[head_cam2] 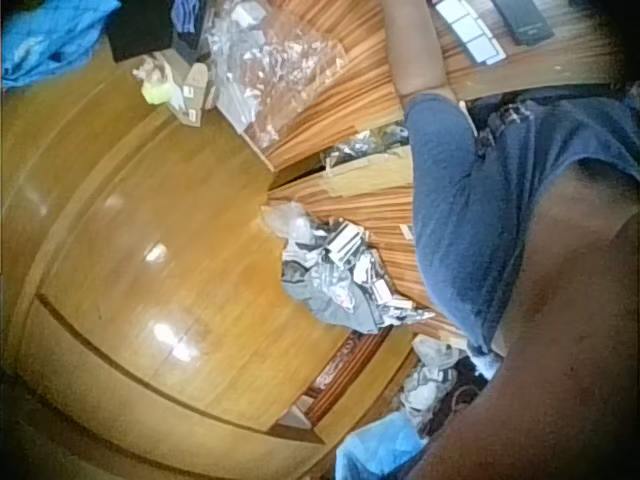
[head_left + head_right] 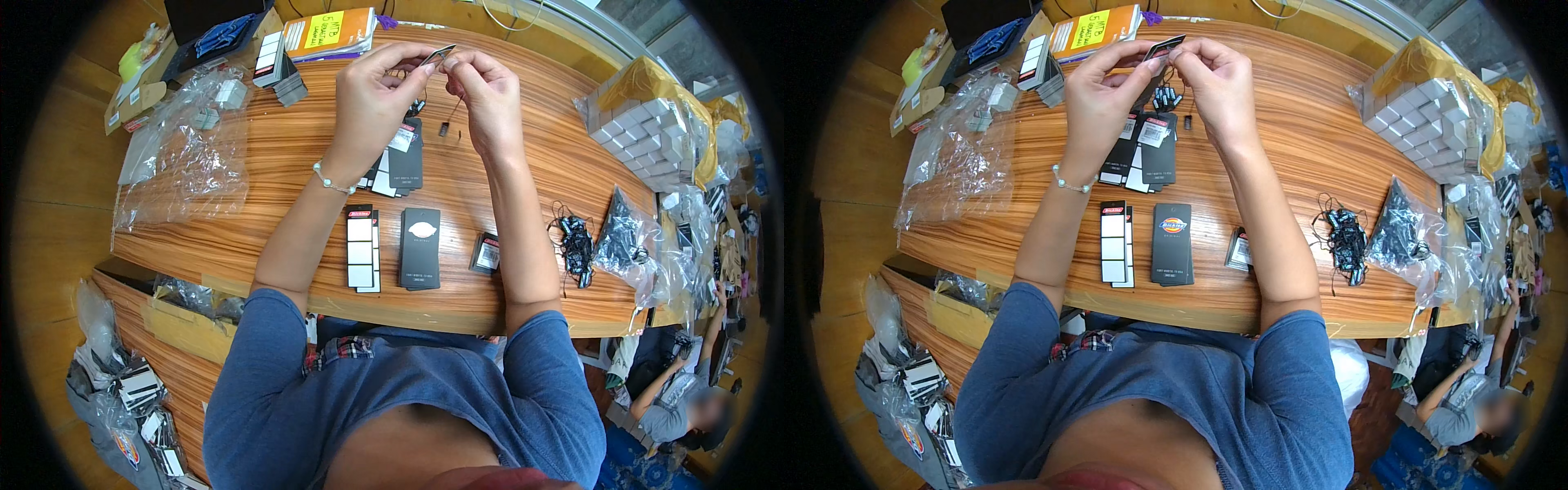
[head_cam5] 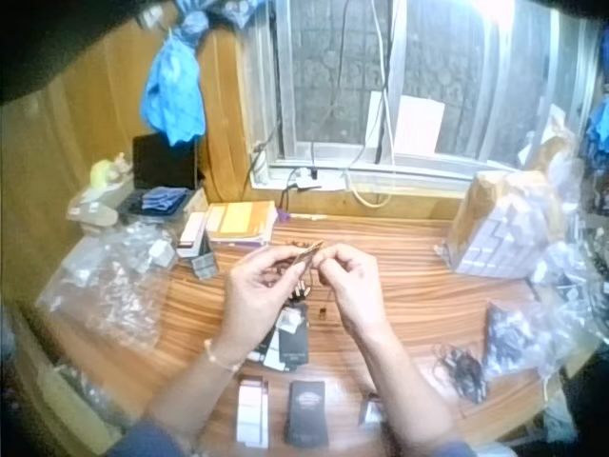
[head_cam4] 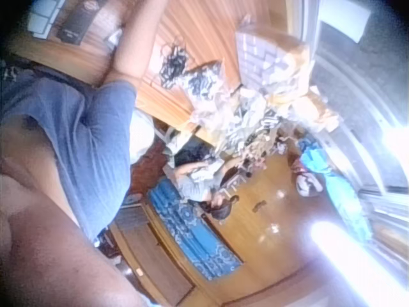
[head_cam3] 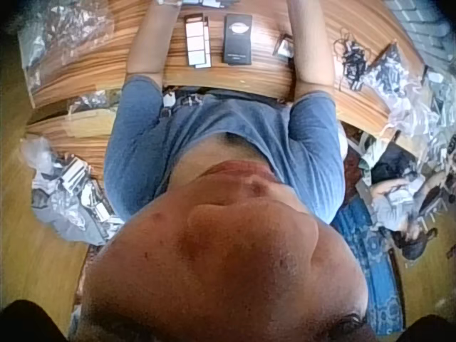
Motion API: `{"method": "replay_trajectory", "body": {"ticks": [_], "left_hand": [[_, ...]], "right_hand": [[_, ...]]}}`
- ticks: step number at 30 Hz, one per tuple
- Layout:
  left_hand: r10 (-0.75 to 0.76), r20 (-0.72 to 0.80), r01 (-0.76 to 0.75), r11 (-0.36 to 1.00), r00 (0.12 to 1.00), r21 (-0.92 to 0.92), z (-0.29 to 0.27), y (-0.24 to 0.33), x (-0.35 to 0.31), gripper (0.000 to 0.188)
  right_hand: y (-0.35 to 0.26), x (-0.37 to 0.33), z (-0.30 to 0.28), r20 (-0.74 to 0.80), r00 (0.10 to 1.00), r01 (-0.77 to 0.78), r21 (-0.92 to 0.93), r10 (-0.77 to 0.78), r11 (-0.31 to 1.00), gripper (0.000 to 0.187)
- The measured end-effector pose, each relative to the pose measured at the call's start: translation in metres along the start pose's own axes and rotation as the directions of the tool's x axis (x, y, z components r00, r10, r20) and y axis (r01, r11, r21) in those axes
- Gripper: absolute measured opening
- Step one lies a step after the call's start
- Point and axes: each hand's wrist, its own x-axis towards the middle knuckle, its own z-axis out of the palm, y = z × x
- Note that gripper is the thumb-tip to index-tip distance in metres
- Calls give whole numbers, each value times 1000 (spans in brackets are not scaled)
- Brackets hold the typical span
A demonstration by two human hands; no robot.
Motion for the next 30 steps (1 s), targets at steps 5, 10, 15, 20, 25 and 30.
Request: {"method": "replay_trajectory", "body": {"ticks": [5, 10, 15, 20, 25, 30], "left_hand": [[92, -2, -90, 984, 996, 153, 1, -3, -1, 17], [244, 63, -251, 909, 968, 332, -7, -4, 4, 16], [415, 89, -412, 809, 905, 420, -9, -12, 7, 15], [575, 157, -532, 572, 803, 625, -10, -14, 8, 15], [626, 267, -635, 490, 733, 597, -7, -20, 8, 26], [337, 104, -353, 900, 936, 256, 3, -24, -1, 14]], "right_hand": [[-2, -1, 4, 108, 895, 392, -651, -432, 650, 8], [-1, 5, -3, 79, 939, 326, -514, -334, 794, 9], [-6, 3, -1, 29, 984, 179, -198, -177, 964, 6], [-15, 5, -6, 120, 993, 19, -44, -14, 999, 12], [-1, 6, -11, 38, 996, -82, 4, 82, 997, 12], [-12, 14, -23, -246, 969, 103, 365, -11, 925, 11]]}}
